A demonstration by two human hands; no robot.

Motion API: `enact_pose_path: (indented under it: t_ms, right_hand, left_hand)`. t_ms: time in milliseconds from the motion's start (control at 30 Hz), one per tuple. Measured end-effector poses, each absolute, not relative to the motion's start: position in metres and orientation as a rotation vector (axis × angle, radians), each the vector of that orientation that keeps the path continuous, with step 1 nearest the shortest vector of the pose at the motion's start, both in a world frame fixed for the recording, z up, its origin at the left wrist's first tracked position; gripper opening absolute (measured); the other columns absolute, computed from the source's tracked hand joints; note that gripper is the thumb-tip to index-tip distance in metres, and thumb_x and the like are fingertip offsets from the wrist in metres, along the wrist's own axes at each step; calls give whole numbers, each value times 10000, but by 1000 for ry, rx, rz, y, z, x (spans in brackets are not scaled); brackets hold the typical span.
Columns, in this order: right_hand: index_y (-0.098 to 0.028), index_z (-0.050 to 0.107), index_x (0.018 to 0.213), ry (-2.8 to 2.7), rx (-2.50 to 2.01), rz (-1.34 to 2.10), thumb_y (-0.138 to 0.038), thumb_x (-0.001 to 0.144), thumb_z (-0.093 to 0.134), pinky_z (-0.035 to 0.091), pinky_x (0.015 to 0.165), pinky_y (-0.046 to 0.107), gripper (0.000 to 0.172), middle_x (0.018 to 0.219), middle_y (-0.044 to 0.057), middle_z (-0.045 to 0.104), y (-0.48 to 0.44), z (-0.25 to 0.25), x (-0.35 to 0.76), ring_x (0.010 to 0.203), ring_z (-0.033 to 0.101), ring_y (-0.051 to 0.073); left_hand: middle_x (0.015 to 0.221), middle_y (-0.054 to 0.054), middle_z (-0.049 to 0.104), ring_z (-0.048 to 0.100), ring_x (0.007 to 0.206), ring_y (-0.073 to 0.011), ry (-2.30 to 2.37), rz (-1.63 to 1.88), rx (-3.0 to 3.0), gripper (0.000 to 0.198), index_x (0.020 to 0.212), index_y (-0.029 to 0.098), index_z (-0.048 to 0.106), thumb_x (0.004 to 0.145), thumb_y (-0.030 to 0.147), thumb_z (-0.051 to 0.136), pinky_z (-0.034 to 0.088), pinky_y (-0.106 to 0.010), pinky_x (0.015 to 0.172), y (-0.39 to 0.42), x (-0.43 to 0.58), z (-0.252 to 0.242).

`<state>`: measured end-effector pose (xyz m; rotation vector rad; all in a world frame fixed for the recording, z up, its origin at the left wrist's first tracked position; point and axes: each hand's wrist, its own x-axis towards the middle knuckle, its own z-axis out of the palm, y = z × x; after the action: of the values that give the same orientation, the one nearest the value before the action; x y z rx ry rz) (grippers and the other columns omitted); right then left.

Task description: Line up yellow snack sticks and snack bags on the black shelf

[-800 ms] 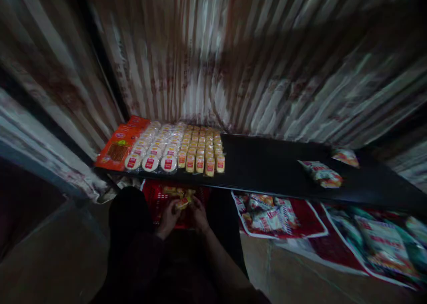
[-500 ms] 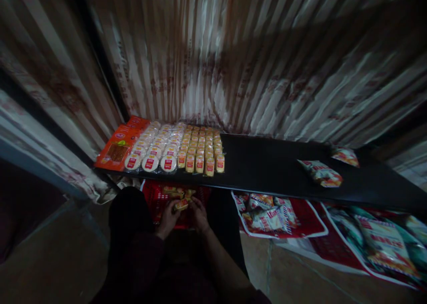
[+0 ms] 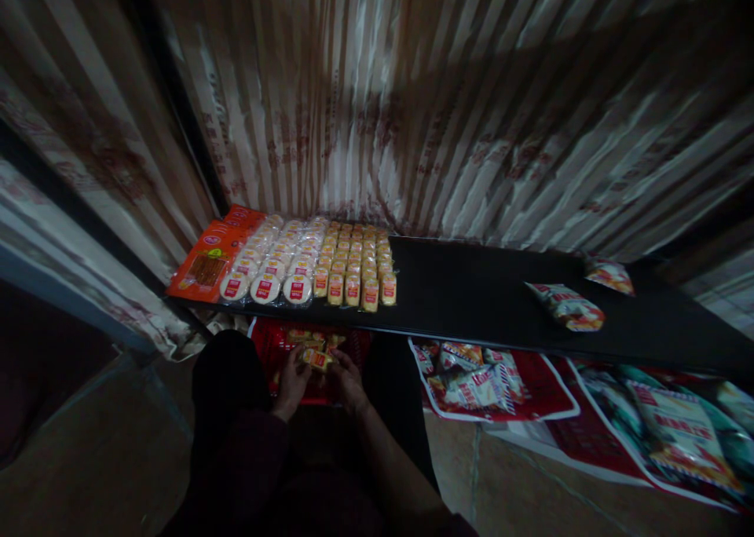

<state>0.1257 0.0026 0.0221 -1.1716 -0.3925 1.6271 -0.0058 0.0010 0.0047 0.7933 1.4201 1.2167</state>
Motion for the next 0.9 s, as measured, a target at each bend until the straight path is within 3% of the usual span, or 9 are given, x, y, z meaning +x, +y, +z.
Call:
enact_pose_path:
  t_ms: [267, 600, 900]
  right_hand:
    - [-206, 589, 808, -530, -1172, 1707, -260, 450, 741, 436, 562, 247, 393, 687, -26, 655, -1, 28, 124, 583, 570, 138]
    - [-218, 520, 791, -637, -1193, 1741, -295, 490, 725, 333, 459, 189, 372, 558, -86, 549, -3, 27, 123, 458, 442, 73]
    - [-209, 550, 745, -684, -1224, 1687, -381, 470, 781, 365, 495, 206, 398, 614, -71, 556, -5, 28, 122, 509, 467, 84]
  left_hand:
    - [885, -52, 651, 655, 804, -182, 1426, 1362, 540, 470, 1009, 179, 524, 597, 181, 750, 543, -344, 753, 5, -5, -3]
    - [823, -52, 661, 645, 773, -181, 1363, 1334, 485, 432, 781, 151, 596, 473, 327, 844, 523, -362, 784, 3, -6, 2]
    - [893, -76, 670, 633, 862, -216, 1391, 1285, 540, 533, 838, 145, 642, 411, 399, 837, 480, -360, 819, 1, -10, 5]
